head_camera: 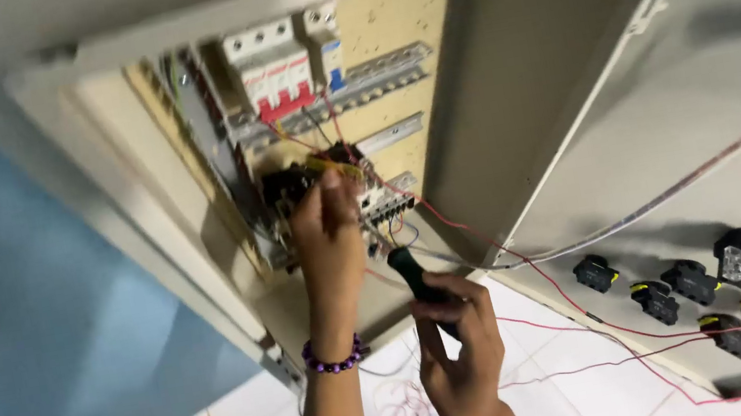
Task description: Wiring electrical components like circuit breakers and contactors inside a control panel using a screwdriver.
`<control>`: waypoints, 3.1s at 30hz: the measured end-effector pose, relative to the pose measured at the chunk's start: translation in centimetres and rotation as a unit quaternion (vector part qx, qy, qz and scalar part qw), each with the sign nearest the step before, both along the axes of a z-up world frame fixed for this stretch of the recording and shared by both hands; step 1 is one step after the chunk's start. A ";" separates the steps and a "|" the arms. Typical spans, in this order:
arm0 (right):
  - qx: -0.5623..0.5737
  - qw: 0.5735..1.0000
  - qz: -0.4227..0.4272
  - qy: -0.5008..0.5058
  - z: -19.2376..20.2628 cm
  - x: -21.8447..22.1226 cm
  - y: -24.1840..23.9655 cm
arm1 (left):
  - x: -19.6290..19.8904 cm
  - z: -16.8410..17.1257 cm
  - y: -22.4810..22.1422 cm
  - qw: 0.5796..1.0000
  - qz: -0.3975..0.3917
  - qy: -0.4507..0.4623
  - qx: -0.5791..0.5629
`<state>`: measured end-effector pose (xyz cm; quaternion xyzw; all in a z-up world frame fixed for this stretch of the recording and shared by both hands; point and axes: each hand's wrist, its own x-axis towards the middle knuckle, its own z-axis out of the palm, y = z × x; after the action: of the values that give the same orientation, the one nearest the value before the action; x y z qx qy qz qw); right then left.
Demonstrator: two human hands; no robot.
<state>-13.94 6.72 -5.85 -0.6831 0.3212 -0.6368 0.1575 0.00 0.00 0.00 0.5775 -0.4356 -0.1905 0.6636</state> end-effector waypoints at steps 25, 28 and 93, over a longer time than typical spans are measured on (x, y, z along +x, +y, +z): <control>0.207 0.822 -0.389 -0.360 -0.9 -24.2 9.3 | -6.5 -49.1 19.9 0.942 -0.123 -0.183 0.254; 0.290 0.729 -0.449 -0.428 -1.0 -26.4 11.3 | -7.9 -44.9 18.1 0.752 -0.328 -0.102 0.562; 0.542 0.542 0.216 -0.604 -13.5 -28.2 10.8 | -33.4 -18.6 1.2 0.931 -0.344 0.067 0.104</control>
<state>-42.14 17.52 -19.31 0.0306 0.2765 -0.5498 0.7876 -33.37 1.22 -18.64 0.4438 -0.5397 -0.4897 0.5214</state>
